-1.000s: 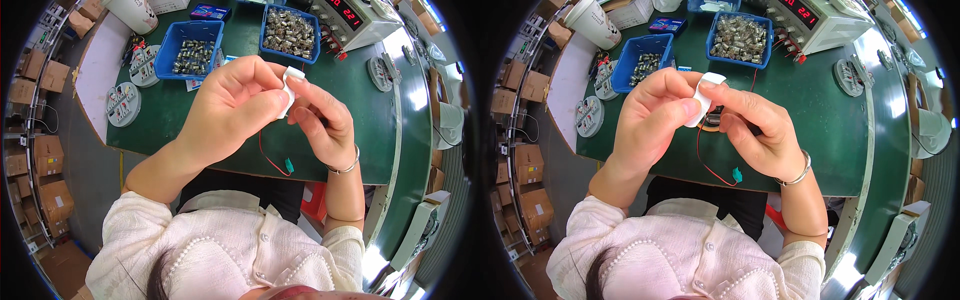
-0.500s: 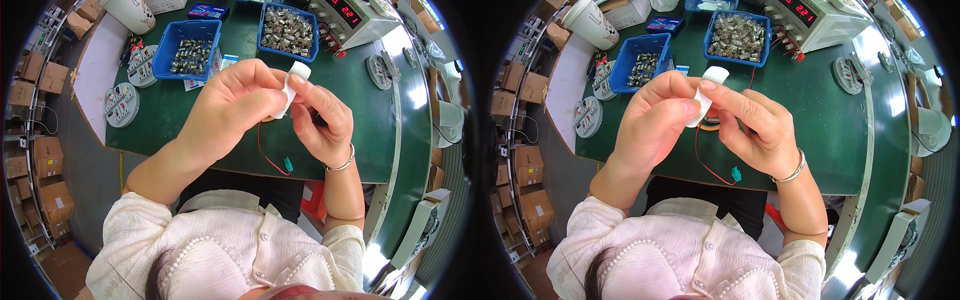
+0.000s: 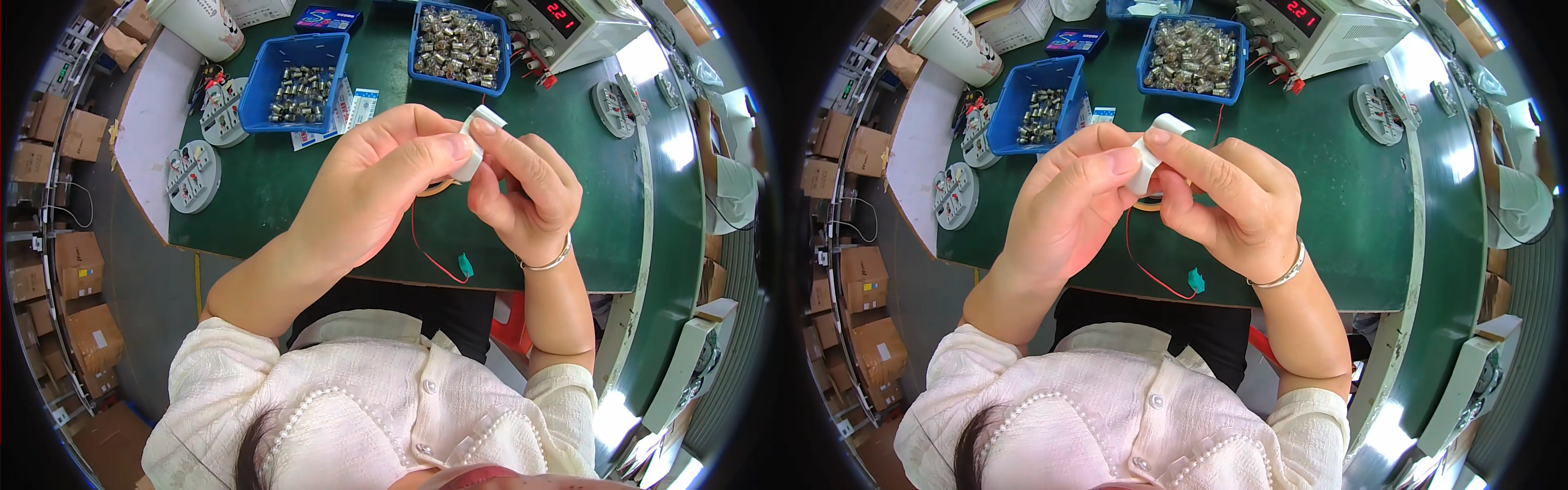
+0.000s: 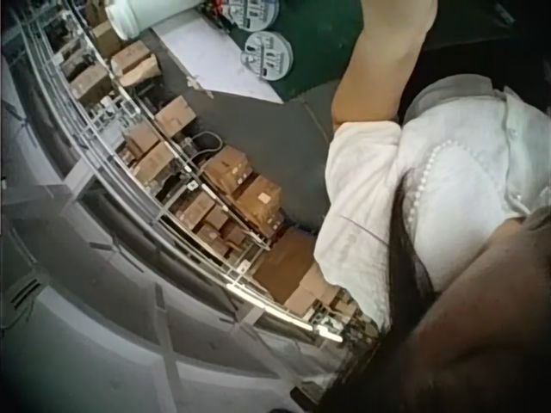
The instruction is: Manually assembling electronic components and wiring into a circular housing at a factory workstation.
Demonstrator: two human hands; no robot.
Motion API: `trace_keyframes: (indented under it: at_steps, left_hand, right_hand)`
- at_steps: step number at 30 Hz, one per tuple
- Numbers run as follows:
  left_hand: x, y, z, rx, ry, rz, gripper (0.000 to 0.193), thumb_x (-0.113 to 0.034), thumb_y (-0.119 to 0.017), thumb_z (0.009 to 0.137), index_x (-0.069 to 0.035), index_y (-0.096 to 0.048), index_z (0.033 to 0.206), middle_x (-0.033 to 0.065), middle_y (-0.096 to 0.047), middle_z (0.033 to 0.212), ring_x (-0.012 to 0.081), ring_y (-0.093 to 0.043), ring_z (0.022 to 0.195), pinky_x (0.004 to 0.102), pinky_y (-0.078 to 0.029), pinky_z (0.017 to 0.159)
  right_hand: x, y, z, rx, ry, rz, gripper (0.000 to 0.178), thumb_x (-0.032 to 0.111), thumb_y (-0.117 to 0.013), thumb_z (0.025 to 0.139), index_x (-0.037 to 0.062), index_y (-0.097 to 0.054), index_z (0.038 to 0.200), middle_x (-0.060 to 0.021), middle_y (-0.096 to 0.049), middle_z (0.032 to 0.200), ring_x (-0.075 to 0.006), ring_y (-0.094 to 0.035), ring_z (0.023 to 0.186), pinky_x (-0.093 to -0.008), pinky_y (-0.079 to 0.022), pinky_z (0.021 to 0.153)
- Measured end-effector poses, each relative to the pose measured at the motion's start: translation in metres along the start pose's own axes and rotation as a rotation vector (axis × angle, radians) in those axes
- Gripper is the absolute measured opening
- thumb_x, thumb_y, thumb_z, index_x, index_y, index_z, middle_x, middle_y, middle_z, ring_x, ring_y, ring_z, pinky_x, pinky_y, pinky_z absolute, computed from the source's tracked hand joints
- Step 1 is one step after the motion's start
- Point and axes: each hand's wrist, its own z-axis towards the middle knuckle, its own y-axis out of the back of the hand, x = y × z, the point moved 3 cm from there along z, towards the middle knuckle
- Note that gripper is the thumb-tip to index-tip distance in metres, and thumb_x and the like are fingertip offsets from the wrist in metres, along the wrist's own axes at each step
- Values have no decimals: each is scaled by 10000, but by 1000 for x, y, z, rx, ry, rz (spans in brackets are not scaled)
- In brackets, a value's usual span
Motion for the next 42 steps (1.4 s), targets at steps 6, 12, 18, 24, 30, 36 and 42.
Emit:
trace_keyframes:
  at_steps: [6,12,18,24,30,36,42]
  left_hand:
    - [3,-12,-5,41,15,149,281,-212,-623,967,15,-608,1133,45,-653,1030,87,-602,970,226,-468,865]
    - [-7,-18,-7,120,16,81,328,-241,-612,976,26,-607,1167,70,-651,1075,107,-611,1006,247,-473,910]
    - [-13,4,4,114,133,121,238,-209,-634,951,2,-675,1053,56,-682,943,98,-636,887,252,-509,799]
    - [-15,2,6,50,137,183,165,-152,-628,934,-3,-686,974,60,-686,865,110,-647,792,257,-527,724]
    - [-16,-1,6,-15,234,204,149,-113,-600,931,18,-668,942,97,-692,854,149,-658,717,294,-556,665]
    - [-23,-3,2,-16,303,235,192,-175,-652,907,14,-676,929,59,-669,802,111,-641,694,254,-530,628]
    - [-25,-4,-1,-2,365,272,215,-194,-648,900,19,-668,916,57,-664,799,116,-645,697,258,-530,634]
  right_hand:
    - [-2,10,-6,-128,17,19,306,-56,-676,761,4,-720,1058,-39,-574,699,-109,-484,563,-237,-367,503]
    - [-1,15,-4,-140,-112,72,298,-87,-664,738,19,-740,1006,-36,-560,702,-115,-490,575,-244,-376,513]
    - [1,6,-5,-16,-3,244,333,-114,-634,708,41,-755,975,-13,-518,675,-119,-476,548,-253,-361,487]
    - [-1,5,-5,13,183,111,282,19,-749,730,78,-762,1006,10,-469,656,-122,-445,510,-263,-328,456]
    - [3,6,-8,62,355,-118,355,316,-776,734,146,-766,1046,27,-403,637,-114,-425,501,-262,-289,440]
    - [5,5,-9,61,370,-180,337,329,-767,747,180,-768,1050,32,-384,634,-112,-402,498,-262,-273,435]
    - [7,2,-11,38,416,-237,303,323,-771,756,180,-773,1022,34,-373,634,-112,-376,493,-260,-269,434]
